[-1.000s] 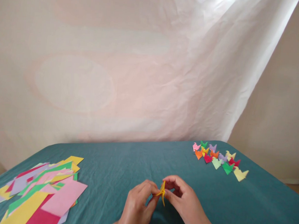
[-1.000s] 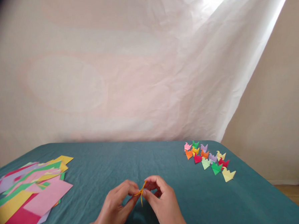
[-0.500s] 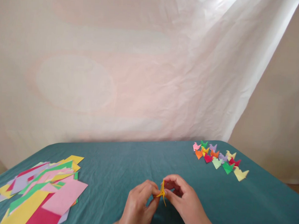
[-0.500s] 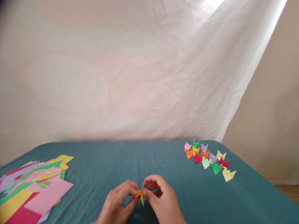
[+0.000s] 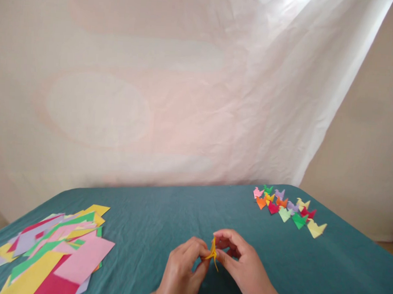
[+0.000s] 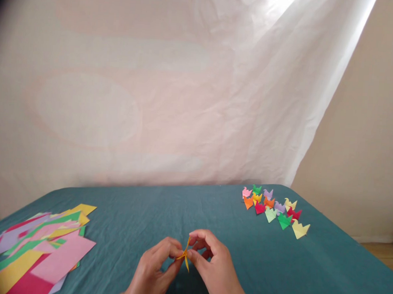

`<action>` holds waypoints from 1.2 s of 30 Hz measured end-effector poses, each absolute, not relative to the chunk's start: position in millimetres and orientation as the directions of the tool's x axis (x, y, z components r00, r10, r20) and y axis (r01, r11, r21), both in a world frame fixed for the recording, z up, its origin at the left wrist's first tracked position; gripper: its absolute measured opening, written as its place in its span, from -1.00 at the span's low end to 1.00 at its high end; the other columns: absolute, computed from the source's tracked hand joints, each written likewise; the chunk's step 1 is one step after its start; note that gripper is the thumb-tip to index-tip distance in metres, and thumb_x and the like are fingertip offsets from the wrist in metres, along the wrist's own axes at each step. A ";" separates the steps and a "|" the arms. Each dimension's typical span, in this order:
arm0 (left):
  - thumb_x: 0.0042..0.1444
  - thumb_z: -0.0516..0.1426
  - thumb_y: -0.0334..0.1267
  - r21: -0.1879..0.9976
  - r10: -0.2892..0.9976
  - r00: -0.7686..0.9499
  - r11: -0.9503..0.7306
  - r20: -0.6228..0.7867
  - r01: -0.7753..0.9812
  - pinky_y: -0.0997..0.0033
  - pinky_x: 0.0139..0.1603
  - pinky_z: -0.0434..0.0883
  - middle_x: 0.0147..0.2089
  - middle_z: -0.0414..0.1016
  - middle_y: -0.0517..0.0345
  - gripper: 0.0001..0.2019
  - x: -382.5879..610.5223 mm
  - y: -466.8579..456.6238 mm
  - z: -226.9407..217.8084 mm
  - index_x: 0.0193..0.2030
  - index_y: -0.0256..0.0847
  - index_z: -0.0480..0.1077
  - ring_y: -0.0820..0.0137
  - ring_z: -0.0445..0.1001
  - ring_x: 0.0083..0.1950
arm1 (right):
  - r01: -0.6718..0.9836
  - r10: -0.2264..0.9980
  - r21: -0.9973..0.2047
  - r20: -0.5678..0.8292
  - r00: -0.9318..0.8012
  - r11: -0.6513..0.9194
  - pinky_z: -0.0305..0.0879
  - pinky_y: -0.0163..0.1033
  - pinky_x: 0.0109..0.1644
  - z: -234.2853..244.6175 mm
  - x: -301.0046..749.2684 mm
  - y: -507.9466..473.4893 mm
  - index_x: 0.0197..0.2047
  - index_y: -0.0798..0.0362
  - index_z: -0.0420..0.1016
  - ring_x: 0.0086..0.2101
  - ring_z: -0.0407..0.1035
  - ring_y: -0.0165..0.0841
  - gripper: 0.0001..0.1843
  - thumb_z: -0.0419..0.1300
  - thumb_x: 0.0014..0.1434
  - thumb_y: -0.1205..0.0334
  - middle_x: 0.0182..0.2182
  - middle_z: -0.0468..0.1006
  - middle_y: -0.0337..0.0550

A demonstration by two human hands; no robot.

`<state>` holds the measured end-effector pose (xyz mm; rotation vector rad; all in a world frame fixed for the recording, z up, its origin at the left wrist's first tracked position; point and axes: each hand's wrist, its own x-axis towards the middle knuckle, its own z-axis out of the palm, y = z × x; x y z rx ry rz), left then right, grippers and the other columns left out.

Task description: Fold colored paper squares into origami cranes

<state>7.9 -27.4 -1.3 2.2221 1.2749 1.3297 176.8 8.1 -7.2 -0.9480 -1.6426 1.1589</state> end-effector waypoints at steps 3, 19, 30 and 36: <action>0.07 0.06 -0.53 0.601 0.787 0.193 -0.581 0.586 0.549 0.56 -0.26 0.34 -0.36 0.43 0.18 -0.84 8.3 -26.5 -1.7 -0.40 -0.19 0.27 0.48 0.42 -0.32 | 0.103 0.922 -0.958 0.225 -0.314 0.269 0.34 -0.28 -0.25 -7.8 176.8 8.2 -0.13 0.01 0.41 -0.26 0.44 -0.30 -0.75 0.24 0.10 0.17 -0.26 0.53 -0.16; 0.06 0.07 -0.52 0.598 0.769 0.168 -0.596 0.616 0.536 0.61 -0.31 0.34 -0.41 0.41 0.21 -0.84 11.0 -28.0 1.8 -0.44 -0.19 0.25 0.52 0.41 -0.38 | 0.021 0.913 -0.976 0.194 -0.359 0.216 0.32 -0.24 -0.23 -11.4 175.0 8.8 -0.11 0.03 0.36 -0.24 0.44 -0.26 -0.68 0.26 0.08 0.14 -0.23 0.52 -0.11; 0.07 0.06 -0.50 0.600 0.760 0.172 -0.611 0.626 0.516 0.60 -0.30 0.35 -0.39 0.42 0.20 -0.85 11.4 -29.8 0.1 -0.43 -0.19 0.24 0.51 0.42 -0.36 | 0.024 0.920 -0.972 0.211 -0.330 0.232 0.27 -0.28 -0.28 -9.7 173.2 5.4 -0.17 0.04 0.30 -0.31 0.38 -0.33 -0.69 0.28 0.06 0.15 -0.32 0.46 -0.18; 0.05 0.07 -0.48 0.662 0.814 0.127 -0.542 0.567 0.519 0.58 -0.33 0.33 -0.40 0.41 0.19 -0.88 13.8 -32.1 0.9 -0.45 -0.21 0.28 0.49 0.38 -0.39 | 0.096 0.914 -0.951 0.248 -0.321 0.292 0.24 -0.33 -0.33 -1.8 174.4 1.8 -0.34 0.05 0.28 -0.42 0.30 -0.41 -0.77 0.26 0.07 0.14 -0.42 0.39 -0.27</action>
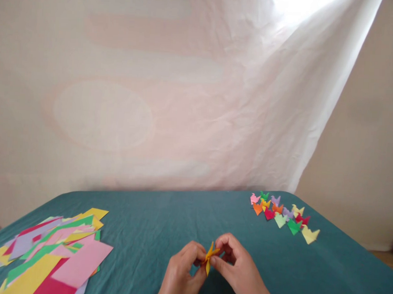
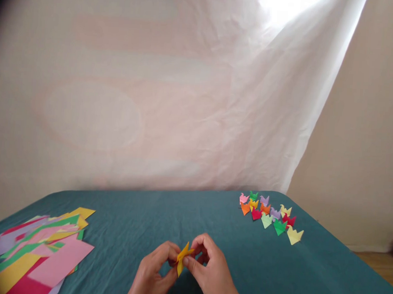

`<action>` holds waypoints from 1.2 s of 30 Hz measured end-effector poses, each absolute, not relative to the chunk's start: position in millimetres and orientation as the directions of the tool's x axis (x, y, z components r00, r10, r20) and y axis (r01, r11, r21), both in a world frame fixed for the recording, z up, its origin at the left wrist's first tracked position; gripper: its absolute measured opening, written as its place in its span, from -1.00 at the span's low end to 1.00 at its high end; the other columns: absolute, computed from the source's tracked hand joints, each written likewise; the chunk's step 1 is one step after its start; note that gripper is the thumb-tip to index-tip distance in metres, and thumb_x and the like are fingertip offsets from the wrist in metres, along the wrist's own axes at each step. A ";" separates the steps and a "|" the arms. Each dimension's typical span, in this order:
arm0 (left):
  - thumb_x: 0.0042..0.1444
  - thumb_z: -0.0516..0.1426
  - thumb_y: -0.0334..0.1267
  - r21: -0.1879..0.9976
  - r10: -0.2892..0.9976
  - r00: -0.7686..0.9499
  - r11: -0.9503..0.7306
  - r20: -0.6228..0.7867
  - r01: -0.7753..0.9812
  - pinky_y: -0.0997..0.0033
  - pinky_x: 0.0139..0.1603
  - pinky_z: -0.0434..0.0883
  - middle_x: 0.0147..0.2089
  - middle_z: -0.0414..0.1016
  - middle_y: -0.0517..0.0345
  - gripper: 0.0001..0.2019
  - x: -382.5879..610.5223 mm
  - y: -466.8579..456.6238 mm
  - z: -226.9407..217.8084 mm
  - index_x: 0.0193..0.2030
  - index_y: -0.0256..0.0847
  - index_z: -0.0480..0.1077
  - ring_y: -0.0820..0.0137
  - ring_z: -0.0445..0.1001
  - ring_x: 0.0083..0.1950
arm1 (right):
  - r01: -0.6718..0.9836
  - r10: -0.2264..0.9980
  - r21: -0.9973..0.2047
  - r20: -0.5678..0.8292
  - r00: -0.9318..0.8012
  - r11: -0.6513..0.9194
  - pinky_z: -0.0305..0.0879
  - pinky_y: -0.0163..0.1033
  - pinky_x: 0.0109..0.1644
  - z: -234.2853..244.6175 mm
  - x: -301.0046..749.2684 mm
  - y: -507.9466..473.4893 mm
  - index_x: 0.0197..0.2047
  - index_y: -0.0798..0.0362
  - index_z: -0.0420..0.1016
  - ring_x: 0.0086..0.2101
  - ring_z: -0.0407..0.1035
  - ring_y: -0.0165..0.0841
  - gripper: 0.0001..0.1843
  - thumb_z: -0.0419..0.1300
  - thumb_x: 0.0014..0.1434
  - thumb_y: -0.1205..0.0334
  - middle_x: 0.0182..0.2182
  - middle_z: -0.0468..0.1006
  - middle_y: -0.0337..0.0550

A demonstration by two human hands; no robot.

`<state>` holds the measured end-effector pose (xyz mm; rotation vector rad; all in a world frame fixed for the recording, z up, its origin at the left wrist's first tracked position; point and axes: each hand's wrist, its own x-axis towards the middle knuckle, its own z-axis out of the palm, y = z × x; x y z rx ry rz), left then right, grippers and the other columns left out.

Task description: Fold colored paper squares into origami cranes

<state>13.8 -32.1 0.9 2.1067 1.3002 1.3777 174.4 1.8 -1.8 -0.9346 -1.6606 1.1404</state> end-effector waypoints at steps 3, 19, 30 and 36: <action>0.03 0.09 -0.46 0.736 0.877 0.084 -0.445 0.473 0.510 0.57 -0.34 0.32 -0.44 0.41 0.19 -0.90 14.4 -31.8 4.5 -0.44 -0.22 0.35 0.48 0.37 -0.41 | 0.138 0.878 -0.916 0.305 -0.368 0.376 0.25 -0.34 -0.30 2.3 176.5 0.4 -0.38 0.06 0.35 -0.38 0.32 -0.39 -0.82 0.20 0.13 0.13 -0.40 0.40 -0.24; 0.08 0.18 -0.13 0.983 0.966 0.191 -0.159 0.175 -0.095 0.50 -0.32 0.31 -0.20 0.42 0.02 -0.76 9.1 -23.2 4.5 -0.34 -0.30 0.35 0.47 0.36 -0.34 | 0.151 0.867 -0.910 0.302 -0.396 0.386 0.29 -0.33 -0.30 8.5 170.2 -7.1 -0.34 0.08 0.43 -0.39 0.40 -0.33 -0.58 0.03 0.19 -0.13 -0.43 0.51 -0.15; -0.29 0.39 -0.07 0.936 0.980 0.198 0.101 -0.035 -0.336 0.48 -0.39 0.34 -0.31 0.45 0.09 -0.42 8.4 -13.8 -5.9 -0.16 -0.25 0.29 0.41 0.43 -0.36 | 0.206 0.885 -0.897 0.304 -0.353 0.391 0.25 -0.36 -0.35 -2.0 173.5 0.1 -0.35 0.07 0.40 -0.44 0.31 -0.38 -0.68 0.14 0.14 -0.05 -0.44 0.46 -0.21; -0.15 0.33 -0.04 0.955 0.982 0.182 0.093 -0.042 -0.283 0.50 -0.39 0.32 -0.43 0.48 0.07 -0.61 11.5 -19.8 -0.6 -0.45 -0.29 0.28 0.45 0.43 -0.42 | 0.132 0.889 -0.931 0.273 -0.368 0.340 0.25 -0.35 -0.35 -3.6 173.4 0.6 -0.32 0.08 0.41 -0.43 0.34 -0.37 -0.69 0.17 0.13 -0.03 -0.45 0.47 -0.20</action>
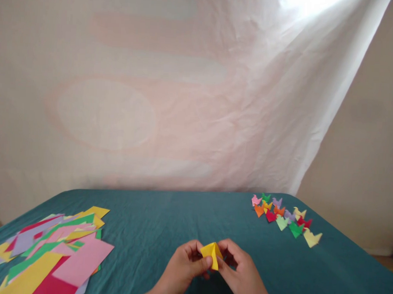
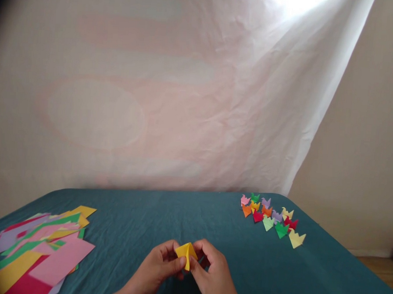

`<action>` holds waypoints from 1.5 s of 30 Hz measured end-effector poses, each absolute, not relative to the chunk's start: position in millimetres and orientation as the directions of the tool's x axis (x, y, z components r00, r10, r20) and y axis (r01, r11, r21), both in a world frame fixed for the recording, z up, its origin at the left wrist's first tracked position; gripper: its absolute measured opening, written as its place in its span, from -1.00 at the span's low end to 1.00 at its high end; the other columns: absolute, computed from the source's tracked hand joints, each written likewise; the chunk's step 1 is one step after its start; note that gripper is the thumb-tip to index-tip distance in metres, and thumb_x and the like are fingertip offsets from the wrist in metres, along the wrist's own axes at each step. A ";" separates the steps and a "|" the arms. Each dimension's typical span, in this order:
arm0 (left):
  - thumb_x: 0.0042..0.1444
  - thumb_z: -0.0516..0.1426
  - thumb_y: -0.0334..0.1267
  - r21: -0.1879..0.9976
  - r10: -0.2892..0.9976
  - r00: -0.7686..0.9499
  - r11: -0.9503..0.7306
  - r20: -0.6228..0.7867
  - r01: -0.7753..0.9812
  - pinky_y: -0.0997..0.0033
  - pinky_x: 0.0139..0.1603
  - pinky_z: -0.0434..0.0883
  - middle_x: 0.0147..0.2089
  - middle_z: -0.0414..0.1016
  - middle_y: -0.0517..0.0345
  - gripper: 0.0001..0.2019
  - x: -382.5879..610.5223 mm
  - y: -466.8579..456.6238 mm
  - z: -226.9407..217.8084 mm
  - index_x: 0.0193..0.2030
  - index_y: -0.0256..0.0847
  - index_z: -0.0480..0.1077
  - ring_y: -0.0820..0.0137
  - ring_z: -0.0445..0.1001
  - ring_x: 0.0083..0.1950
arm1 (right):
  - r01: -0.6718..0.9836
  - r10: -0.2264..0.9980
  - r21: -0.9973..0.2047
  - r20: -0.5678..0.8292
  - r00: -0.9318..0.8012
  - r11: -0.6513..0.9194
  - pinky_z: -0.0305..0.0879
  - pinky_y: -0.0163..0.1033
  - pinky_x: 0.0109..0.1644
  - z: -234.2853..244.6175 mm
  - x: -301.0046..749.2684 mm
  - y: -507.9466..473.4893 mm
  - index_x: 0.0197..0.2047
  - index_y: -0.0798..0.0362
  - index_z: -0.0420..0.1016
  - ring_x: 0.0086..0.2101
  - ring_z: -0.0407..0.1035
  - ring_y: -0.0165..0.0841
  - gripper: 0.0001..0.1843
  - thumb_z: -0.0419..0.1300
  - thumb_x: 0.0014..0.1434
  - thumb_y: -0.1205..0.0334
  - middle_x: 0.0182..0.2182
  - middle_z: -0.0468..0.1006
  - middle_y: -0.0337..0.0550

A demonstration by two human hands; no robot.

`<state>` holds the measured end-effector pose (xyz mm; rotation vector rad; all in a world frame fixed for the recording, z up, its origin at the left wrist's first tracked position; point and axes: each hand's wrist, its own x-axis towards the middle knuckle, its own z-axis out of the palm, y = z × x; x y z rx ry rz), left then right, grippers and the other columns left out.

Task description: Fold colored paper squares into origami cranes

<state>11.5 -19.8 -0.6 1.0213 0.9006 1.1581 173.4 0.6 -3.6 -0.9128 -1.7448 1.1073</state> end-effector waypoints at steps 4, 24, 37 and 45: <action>-0.11 0.30 -0.05 0.972 0.984 0.177 0.046 -0.004 -0.232 0.48 -0.41 0.33 -0.48 0.50 0.09 -0.62 10.9 -16.6 -5.3 -0.45 -0.25 0.23 0.41 0.46 -0.45 | 0.074 0.894 -0.963 0.210 -0.396 0.260 0.24 -0.35 -0.40 0.6 172.8 1.0 -0.31 0.08 0.40 -0.49 0.32 -0.39 -0.64 0.06 0.20 -0.07 -0.50 0.44 -0.22; -0.10 0.24 -0.16 0.999 0.999 0.017 0.042 -0.043 0.031 0.54 -0.53 0.24 -0.63 0.36 0.28 -0.73 16.3 -17.5 -2.4 -0.54 -0.25 0.25 0.49 0.37 -0.60 | 0.189 0.913 -0.929 0.247 -0.324 0.319 0.26 -0.33 -0.31 -5.2 173.9 3.2 -0.32 0.09 0.47 -0.37 0.38 -0.33 -0.77 0.16 0.15 0.09 -0.41 0.50 -0.18; -0.11 0.27 -0.15 1.000 0.998 0.054 0.023 -0.023 -0.001 0.56 -0.53 0.25 -0.62 0.34 0.29 -0.69 16.3 -19.0 -5.1 -0.55 -0.24 0.23 0.52 0.34 -0.60 | 0.093 0.929 -0.968 0.193 -0.315 0.232 0.22 -0.35 -0.34 -1.7 174.7 3.0 -0.38 0.09 0.51 -0.42 0.33 -0.37 -0.75 0.18 0.13 0.07 -0.47 0.47 -0.21; -0.17 0.31 -0.14 0.990 0.996 0.053 0.081 -0.075 -0.114 0.55 -0.52 0.25 -0.67 0.40 0.22 -0.68 12.6 -14.5 -1.5 -0.57 -0.25 0.27 0.51 0.34 -0.63 | 0.008 0.940 -0.991 0.125 -0.317 0.135 0.08 -0.37 -0.48 -6.4 177.9 8.4 -0.39 0.12 0.49 -0.56 0.15 -0.47 -0.66 0.13 0.16 0.01 -0.55 0.37 -0.26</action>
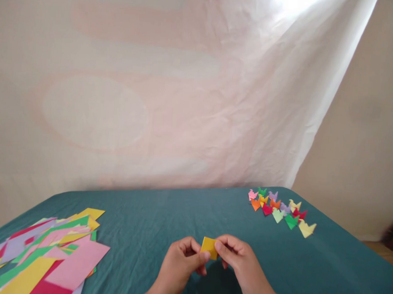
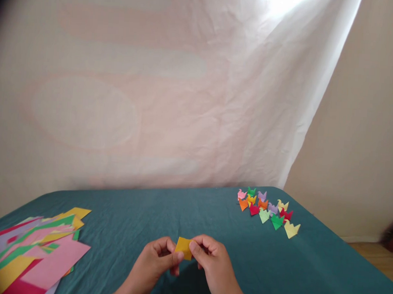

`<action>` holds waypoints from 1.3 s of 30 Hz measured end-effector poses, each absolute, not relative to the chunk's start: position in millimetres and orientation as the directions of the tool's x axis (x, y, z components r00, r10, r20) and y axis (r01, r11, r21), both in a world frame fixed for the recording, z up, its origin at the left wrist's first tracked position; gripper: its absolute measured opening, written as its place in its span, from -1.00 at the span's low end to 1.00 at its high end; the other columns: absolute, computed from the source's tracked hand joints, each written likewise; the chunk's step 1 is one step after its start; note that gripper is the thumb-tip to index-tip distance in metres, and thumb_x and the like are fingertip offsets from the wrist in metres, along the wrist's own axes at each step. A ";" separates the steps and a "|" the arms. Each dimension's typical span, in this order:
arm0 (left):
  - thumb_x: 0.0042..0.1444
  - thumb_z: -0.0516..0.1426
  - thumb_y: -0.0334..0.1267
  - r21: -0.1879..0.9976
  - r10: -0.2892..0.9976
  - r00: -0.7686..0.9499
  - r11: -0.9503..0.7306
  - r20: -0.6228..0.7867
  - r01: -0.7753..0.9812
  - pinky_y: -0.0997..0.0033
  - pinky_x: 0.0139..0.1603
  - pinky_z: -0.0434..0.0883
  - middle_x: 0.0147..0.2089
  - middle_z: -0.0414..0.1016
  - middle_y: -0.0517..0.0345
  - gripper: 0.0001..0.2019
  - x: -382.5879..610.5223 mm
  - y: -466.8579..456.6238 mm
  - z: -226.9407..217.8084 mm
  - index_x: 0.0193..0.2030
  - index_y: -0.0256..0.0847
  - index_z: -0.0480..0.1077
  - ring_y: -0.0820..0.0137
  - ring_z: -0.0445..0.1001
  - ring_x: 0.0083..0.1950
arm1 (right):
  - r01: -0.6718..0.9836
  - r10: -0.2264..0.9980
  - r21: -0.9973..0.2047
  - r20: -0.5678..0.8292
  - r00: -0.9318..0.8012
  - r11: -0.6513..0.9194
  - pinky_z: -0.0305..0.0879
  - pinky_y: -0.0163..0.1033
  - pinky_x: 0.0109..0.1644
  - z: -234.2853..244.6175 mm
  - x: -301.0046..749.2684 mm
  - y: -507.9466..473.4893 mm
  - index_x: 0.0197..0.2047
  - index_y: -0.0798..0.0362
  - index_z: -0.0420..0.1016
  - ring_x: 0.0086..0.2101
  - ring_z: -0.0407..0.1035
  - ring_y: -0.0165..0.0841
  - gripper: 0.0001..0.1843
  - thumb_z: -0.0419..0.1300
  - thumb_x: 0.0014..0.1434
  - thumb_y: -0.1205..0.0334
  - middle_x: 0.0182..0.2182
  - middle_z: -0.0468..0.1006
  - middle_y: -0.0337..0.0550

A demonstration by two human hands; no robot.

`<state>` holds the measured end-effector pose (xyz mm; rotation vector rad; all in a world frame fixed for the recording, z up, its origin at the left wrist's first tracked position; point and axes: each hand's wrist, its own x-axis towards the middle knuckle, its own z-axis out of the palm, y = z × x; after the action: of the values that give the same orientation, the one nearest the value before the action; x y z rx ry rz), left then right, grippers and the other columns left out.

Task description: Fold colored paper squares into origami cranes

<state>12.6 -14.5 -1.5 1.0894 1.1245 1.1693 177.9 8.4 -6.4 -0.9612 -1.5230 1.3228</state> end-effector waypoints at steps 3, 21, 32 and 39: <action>-0.09 0.27 -0.13 0.990 0.996 0.047 0.086 -0.081 -0.108 0.53 -0.48 0.27 -0.64 0.45 0.17 -0.72 8.2 -12.3 -2.6 -0.51 -0.27 0.33 0.50 0.34 -0.60 | 0.013 0.943 -0.990 0.129 -0.306 0.140 0.09 -0.37 -0.46 -4.3 179.4 8.4 -0.40 0.12 0.48 -0.54 0.16 -0.46 -0.65 0.10 0.18 0.01 -0.54 0.37 -0.26; -0.09 0.24 -0.16 0.968 0.999 -0.044 0.004 0.008 0.251 0.50 -0.40 0.29 -0.50 0.50 0.11 -0.80 0.5 -11.4 9.4 -0.48 -0.30 0.49 0.41 0.40 -0.46 | 0.330 0.921 -0.889 0.207 -0.331 0.318 0.12 -0.39 -0.41 2.7 177.4 5.7 -0.46 0.11 0.46 -0.47 0.27 -0.43 -0.79 0.16 0.12 0.17 -0.51 0.42 -0.26; -0.10 0.27 -0.09 0.997 0.996 0.053 0.066 -0.068 0.040 0.51 -0.45 0.31 -0.38 0.53 0.04 -0.65 -1.3 -6.6 4.3 -0.26 -0.34 0.47 0.39 0.44 -0.41 | 0.211 0.932 -0.964 0.080 -0.354 0.163 0.13 -0.36 -0.39 -0.9 179.5 9.4 -0.38 0.14 0.51 -0.47 0.26 -0.41 -0.67 0.14 0.13 0.02 -0.48 0.48 -0.20; -0.08 0.26 -0.14 0.998 1.000 -0.026 0.015 -0.013 0.062 0.54 -0.46 0.28 -0.55 0.47 0.16 -0.76 3.2 -11.7 3.6 -0.51 -0.31 0.43 0.49 0.36 -0.52 | 0.277 0.936 -0.945 0.072 -0.344 0.174 0.09 -0.37 -0.44 -0.7 174.3 5.2 -0.44 0.14 0.48 -0.52 0.19 -0.44 -0.68 0.16 0.10 0.03 -0.55 0.39 -0.26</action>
<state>3.2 -11.7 3.6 1.2323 1.2807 1.1877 174.3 5.2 -0.7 -1.1551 -1.7498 1.1905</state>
